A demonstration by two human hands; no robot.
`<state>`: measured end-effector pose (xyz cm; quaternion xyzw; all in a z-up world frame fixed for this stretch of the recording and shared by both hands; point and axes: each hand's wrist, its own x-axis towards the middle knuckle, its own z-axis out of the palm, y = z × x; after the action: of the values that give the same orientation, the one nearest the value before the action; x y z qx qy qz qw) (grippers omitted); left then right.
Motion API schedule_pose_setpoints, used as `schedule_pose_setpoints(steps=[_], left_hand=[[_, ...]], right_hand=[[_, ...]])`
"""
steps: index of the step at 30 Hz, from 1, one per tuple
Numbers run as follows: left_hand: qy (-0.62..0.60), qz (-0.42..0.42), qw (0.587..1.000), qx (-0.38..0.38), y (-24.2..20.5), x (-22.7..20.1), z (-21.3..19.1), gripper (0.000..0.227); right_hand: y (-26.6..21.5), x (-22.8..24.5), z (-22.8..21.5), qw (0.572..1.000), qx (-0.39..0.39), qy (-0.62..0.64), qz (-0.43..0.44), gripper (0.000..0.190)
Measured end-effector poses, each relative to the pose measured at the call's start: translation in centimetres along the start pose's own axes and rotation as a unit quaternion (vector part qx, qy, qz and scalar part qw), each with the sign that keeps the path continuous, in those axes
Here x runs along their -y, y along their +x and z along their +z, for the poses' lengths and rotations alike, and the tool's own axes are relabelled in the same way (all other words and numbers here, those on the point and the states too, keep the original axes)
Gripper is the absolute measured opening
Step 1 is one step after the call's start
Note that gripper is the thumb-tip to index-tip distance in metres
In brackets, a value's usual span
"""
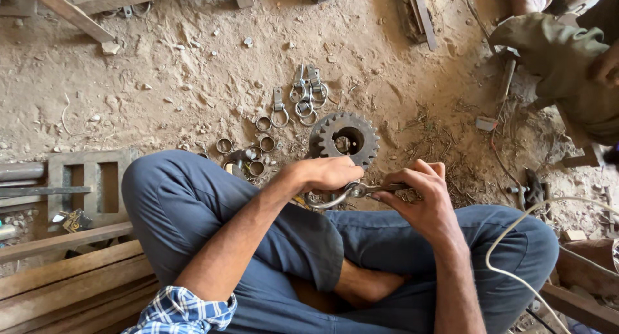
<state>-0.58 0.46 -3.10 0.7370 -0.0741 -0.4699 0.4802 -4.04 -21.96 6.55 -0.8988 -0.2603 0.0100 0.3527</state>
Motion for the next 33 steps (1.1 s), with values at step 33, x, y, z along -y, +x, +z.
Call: schedule_pose_setpoints(steps=[33], left_hand=[[-0.258, 0.104, 0.935, -0.222, 0.4, -0.9, 2.9, 0.054]], right_hand=[[0.4, 0.9, 0.9, 0.983, -0.154, -0.097, 0.009, 0.031]])
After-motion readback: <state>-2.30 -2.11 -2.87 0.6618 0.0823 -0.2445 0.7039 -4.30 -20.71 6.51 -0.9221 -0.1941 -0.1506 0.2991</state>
